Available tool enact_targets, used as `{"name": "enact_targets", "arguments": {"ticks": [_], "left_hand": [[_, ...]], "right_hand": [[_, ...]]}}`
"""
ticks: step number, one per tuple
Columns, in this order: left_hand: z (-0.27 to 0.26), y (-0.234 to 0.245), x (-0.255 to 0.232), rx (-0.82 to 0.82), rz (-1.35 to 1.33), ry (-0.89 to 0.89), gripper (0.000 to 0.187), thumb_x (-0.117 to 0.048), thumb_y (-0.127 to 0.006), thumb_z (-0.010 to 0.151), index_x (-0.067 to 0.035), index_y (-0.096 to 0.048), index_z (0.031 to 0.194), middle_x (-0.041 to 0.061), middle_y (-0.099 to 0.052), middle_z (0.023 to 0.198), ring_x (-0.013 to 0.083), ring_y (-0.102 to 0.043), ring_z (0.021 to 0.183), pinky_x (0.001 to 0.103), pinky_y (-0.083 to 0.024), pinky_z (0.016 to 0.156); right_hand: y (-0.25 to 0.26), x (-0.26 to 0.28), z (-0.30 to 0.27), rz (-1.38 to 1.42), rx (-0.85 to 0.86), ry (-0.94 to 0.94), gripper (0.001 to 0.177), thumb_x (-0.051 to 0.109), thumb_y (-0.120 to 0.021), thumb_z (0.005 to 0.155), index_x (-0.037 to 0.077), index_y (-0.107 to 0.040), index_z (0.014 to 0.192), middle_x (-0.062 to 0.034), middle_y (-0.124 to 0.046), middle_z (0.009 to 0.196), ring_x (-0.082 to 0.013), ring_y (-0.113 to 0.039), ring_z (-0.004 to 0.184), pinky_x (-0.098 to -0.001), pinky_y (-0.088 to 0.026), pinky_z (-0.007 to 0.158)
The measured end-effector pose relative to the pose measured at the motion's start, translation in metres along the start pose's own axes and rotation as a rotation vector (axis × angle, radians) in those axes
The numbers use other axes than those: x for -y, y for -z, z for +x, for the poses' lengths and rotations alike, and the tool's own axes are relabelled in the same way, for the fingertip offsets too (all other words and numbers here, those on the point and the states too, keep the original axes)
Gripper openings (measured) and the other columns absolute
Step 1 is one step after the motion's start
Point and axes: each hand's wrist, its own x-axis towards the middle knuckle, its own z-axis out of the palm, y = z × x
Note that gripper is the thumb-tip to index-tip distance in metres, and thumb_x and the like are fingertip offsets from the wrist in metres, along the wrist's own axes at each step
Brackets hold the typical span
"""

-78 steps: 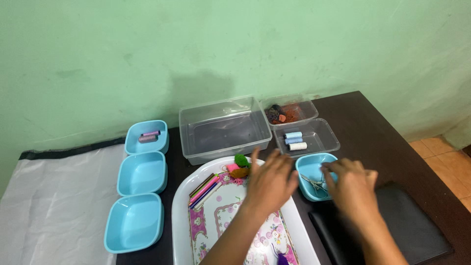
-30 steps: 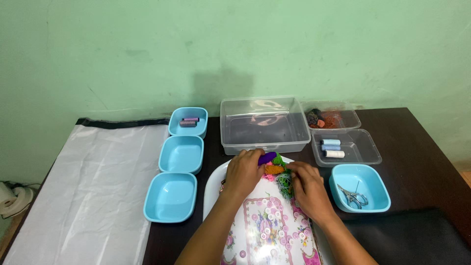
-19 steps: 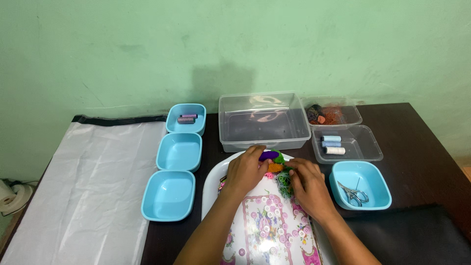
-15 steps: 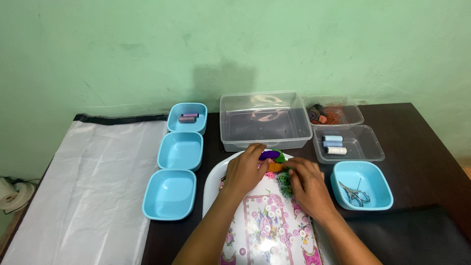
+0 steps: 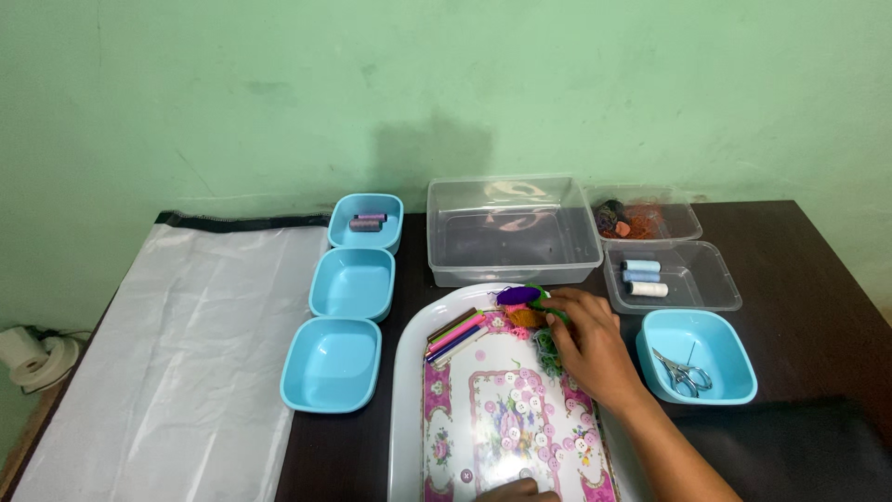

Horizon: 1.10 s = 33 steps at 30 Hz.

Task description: The person empties a black pouch onto a tray, then sorts sewing supplies including thread spools, buttons, and yarn into small blue bowls and clear plastic containers. They also place scissors and a needle into a separate blue bowl.

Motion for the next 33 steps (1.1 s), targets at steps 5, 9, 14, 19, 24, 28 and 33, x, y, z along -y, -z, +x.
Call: {"name": "enact_targets", "arguments": {"ticks": [5, 9, 14, 19, 24, 28, 33], "left_hand": [[-0.011, -0.023, 0.011, 0.002, 0.213, -0.008, 0.016, -0.026, -0.069, 0.095, -0.011, -0.073, 0.1, 0.007, -0.067, 0.103, 0.0251, -0.063, 0.102, 0.047, -0.049, 0.089], [-0.039, 0.027, -0.001, -0.123, 0.447, 0.143, 0.014, -0.024, -0.067, 0.096, -0.012, -0.074, 0.098, 0.006, -0.066, 0.099, 0.0241, -0.062, 0.099, 0.048, -0.049, 0.086], [-0.038, 0.114, 0.017, -0.413, 0.689, 0.639, 0.016, -0.025, -0.073, 0.091, -0.01, -0.077, 0.086, 0.004, -0.071, 0.092, 0.0237, -0.06, 0.092, 0.043, -0.043, 0.082], [-0.029, 0.135, 0.044, -0.37, 0.71, 0.818, 0.02, -0.025, -0.074, 0.088, -0.006, -0.078, 0.089, 0.006, -0.071, 0.092, 0.024, -0.058, 0.093, 0.042, -0.041, 0.083], [-0.03, 0.128, 0.058, -0.322, 0.728, 0.842, 0.026, -0.027, -0.075, 0.086, -0.003, -0.077, 0.097, 0.008, -0.069, 0.098, 0.0253, -0.057, 0.096, 0.042, -0.041, 0.084], [-0.033, 0.128, 0.053, -0.421, 0.618, 0.803, 0.03, -0.029, -0.077, 0.089, -0.003, -0.074, 0.103, 0.01, -0.066, 0.105, 0.0265, -0.056, 0.099, 0.043, -0.041, 0.085], [-0.04, 0.14, 0.011, -0.4, 0.209, 0.547, 0.04, -0.033, -0.083, 0.081, -0.002, -0.069, 0.102, 0.013, -0.062, 0.109, 0.0293, -0.057, 0.106, 0.045, -0.044, 0.091]], "right_hand": [[0.0, 0.001, -0.002, -0.007, 0.001, 0.012, 0.027, 0.016, -0.065, 0.091, 0.009, -0.073, 0.117, -0.0078, -0.066, 0.127, -0.028, -0.056, 0.119, -0.0413, -0.038, 0.102], [-0.002, 0.002, -0.002, -0.007, 0.007, -0.024, 0.027, 0.018, -0.065, 0.092, 0.01, -0.073, 0.117, -0.0076, -0.066, 0.127, -0.0265, -0.057, 0.119, -0.041, -0.038, 0.102], [-0.003, 0.006, -0.004, -0.013, 0.047, -0.065, 0.026, 0.018, -0.065, 0.092, 0.01, -0.074, 0.116, -0.0072, -0.065, 0.128, -0.026, -0.057, 0.12, -0.0408, -0.039, 0.102], [-0.009, 0.016, -0.003, -0.017, 0.058, -0.049, 0.028, 0.018, -0.066, 0.089, 0.014, -0.077, 0.115, -0.0064, -0.066, 0.127, -0.0255, -0.056, 0.122, -0.0407, -0.039, 0.1], [-0.011, 0.011, -0.004, -0.035, 0.08, -0.047, 0.027, 0.019, -0.066, 0.089, 0.012, -0.076, 0.113, -0.0069, -0.065, 0.128, -0.0257, -0.055, 0.123, -0.041, -0.038, 0.101], [-0.007, 0.007, -0.008, -0.023, 0.105, -0.044, 0.026, 0.017, -0.066, 0.091, 0.011, -0.076, 0.113, -0.008, -0.067, 0.122, -0.0279, -0.061, 0.116, -0.0412, -0.044, 0.098], [0.005, 0.014, -0.018, 0.079, 0.478, -0.151, 0.027, 0.02, -0.063, 0.095, 0.01, -0.074, 0.118, -0.0071, -0.074, 0.114, -0.0237, -0.075, 0.1, -0.0342, -0.058, 0.093]]}}
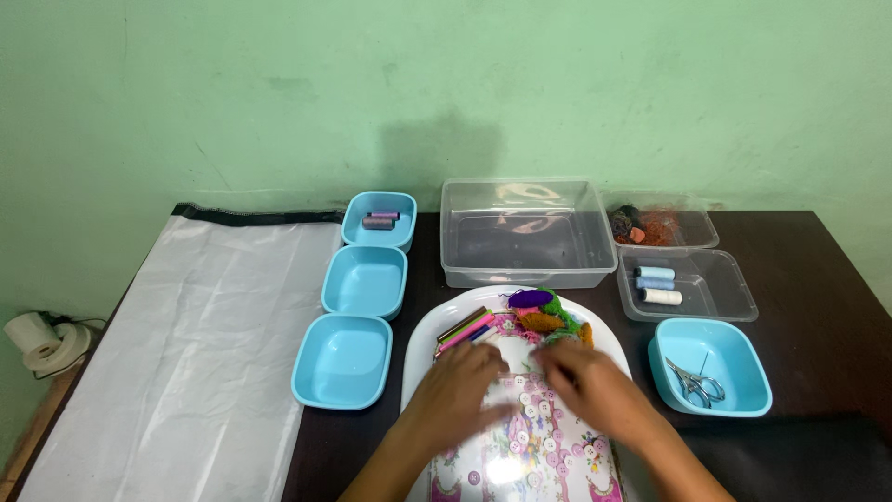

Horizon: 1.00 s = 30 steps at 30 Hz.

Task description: The person empties a black pouch onto a tray, then sorts sewing supplies including thread spools, buttons, and yarn into small blue bowls and clear plastic containers. They also place scissors and a needle into a separate blue bowl.

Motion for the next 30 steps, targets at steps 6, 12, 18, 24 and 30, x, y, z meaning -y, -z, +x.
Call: {"name": "enact_targets", "arguments": {"ticks": [6, 12, 18, 24, 30], "left_hand": [[-0.051, 0.026, -0.016, 0.467, -0.199, 0.08, 0.039, -0.028, -0.084, 0.073, -0.008, -0.065, 0.101, 0.008, -0.063, 0.102, 0.0296, -0.061, 0.102, 0.043, -0.045, 0.085], [-0.068, -0.002, -0.003, 0.485, -0.161, 0.123, 0.027, -0.031, -0.082, 0.083, -0.011, -0.067, 0.092, 0.006, -0.065, 0.095, 0.0302, -0.063, 0.097, 0.044, -0.046, 0.081], [-0.052, -0.011, -0.005, 0.428, -0.143, 0.277, 0.032, -0.035, -0.082, 0.081, -0.009, -0.064, 0.09, 0.006, -0.065, 0.095, 0.0308, -0.064, 0.093, 0.044, -0.048, 0.078], [-0.048, -0.01, -0.017, 0.25, -0.026, 0.207, 0.061, -0.041, -0.086, 0.07, -0.003, -0.063, 0.112, 0.013, -0.06, 0.12, 0.0323, -0.057, 0.116, 0.045, -0.045, 0.096], [-0.043, -0.013, -0.021, 0.119, -0.019, 0.009, 0.092, -0.047, -0.088, 0.069, 0.004, -0.056, 0.138, 0.021, -0.048, 0.139, 0.039, -0.045, 0.128, 0.052, -0.035, 0.106]], "right_hand": [[-0.001, 0.021, -0.028, -0.171, 0.271, 0.133, 0.065, 0.034, -0.074, 0.089, 0.007, -0.055, 0.144, -0.012, -0.052, 0.147, -0.0308, -0.053, 0.128, -0.0394, -0.045, 0.104], [-0.027, 0.025, -0.027, -0.246, 0.169, 0.237, 0.071, 0.038, -0.073, 0.089, 0.002, -0.05, 0.146, -0.0185, -0.045, 0.153, -0.0388, -0.043, 0.136, -0.0427, -0.036, 0.108], [-0.037, 0.03, -0.032, -0.194, 0.202, 0.342, 0.061, 0.032, -0.074, 0.089, 0.0, -0.056, 0.137, -0.0148, -0.058, 0.131, -0.0324, -0.051, 0.124, -0.0406, -0.041, 0.105], [-0.04, 0.022, -0.037, -0.2, 0.245, 0.4, 0.045, 0.027, -0.075, 0.088, 0.005, -0.067, 0.126, -0.0103, -0.062, 0.124, -0.0293, -0.055, 0.119, -0.0397, -0.045, 0.102], [-0.029, 0.002, -0.055, -0.22, 0.087, 0.421, 0.074, 0.036, -0.087, 0.076, 0.009, -0.062, 0.141, -0.0145, -0.056, 0.138, -0.0349, -0.052, 0.128, -0.0459, -0.039, 0.103]]}}
